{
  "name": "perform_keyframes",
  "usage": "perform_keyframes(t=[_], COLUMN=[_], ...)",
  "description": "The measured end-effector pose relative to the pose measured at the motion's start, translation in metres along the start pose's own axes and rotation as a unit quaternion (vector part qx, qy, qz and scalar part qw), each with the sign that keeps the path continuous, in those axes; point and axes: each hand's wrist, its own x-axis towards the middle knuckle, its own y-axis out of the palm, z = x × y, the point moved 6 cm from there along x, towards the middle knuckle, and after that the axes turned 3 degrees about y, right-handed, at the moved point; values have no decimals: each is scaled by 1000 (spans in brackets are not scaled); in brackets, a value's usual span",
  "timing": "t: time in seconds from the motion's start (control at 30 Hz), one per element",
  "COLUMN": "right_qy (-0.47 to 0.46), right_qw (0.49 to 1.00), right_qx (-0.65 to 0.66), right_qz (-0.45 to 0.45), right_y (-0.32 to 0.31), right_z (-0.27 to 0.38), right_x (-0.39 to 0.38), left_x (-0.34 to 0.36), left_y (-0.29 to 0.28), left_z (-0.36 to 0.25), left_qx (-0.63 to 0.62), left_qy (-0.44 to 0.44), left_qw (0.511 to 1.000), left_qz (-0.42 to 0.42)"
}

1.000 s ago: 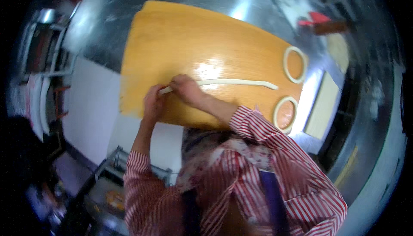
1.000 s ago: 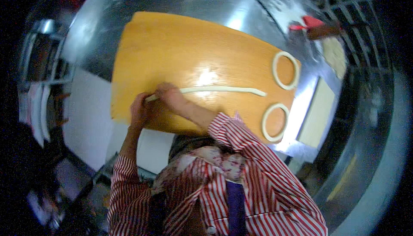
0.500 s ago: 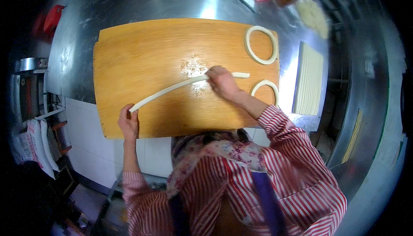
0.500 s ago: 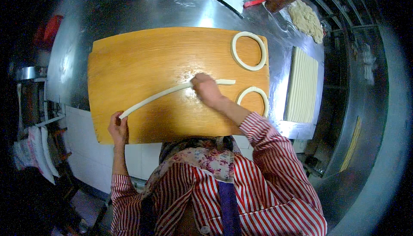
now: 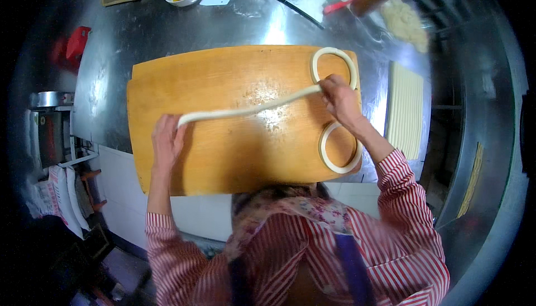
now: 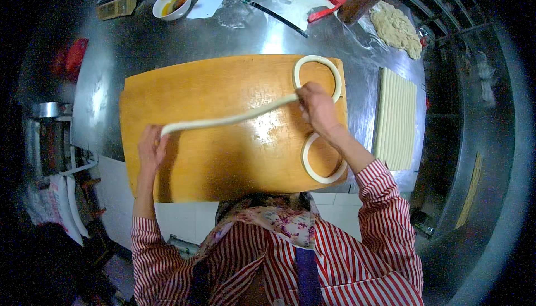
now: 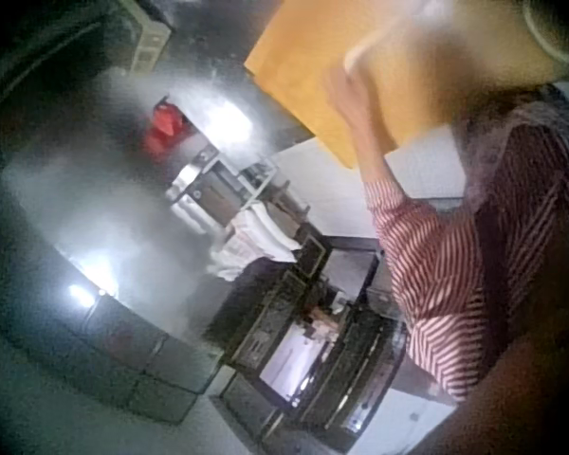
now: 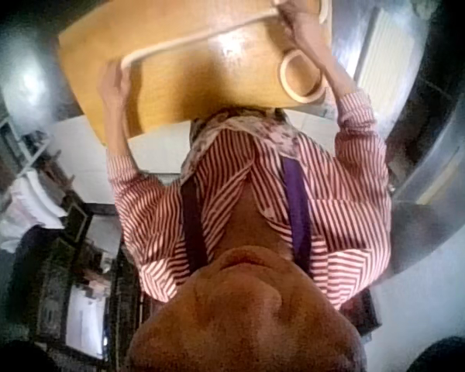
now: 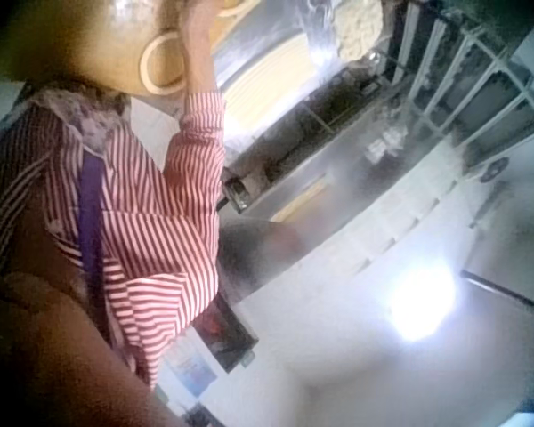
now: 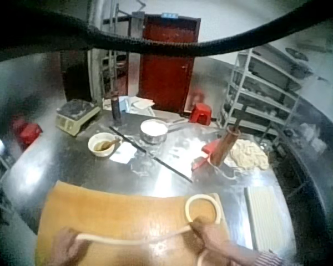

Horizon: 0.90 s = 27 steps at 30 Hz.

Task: The person shapes long strips of dough into circular rings on a wooden board. They repeatedly pick up a strip, form it into a circle, and press the ends together to seal the ring, arranging the finished rings in rows.

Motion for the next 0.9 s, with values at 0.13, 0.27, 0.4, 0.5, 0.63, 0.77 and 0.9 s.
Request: perform_keyframes(t=[0.13, 0.27, 0.4, 0.5, 0.63, 0.77, 0.9], right_qy=[152, 260, 256, 235, 280, 275, 186], right_qw=[986, 962, 966, 969, 955, 961, 976], right_qx=[41, 66, -36, -28, 41, -5, -84], right_qz=[-59, -42, 0, -63, -85, -13, -73], right_y=[-42, 22, 65, 76, 74, 74, 70], right_z=[-11, -66, -66, -55, -60, -68, -54], right_x=[12, -6, -10, -4, 3, 13, 47], left_x=[75, 82, 79, 95, 125, 128, 149], left_y=[-1, 102, 158, 172, 203, 213, 195], left_z=[-43, -56, -77, -90, -71, -71, -100], left_qx=[-82, -145, -55, 11, -93, -86, -6], left_qy=[-44, -191, -180, -100, -121, -166, -143], left_qw=[989, 969, 980, 993, 985, 973, 987], left_qz=[-111, -68, 62, 62, 77, 138, 73])
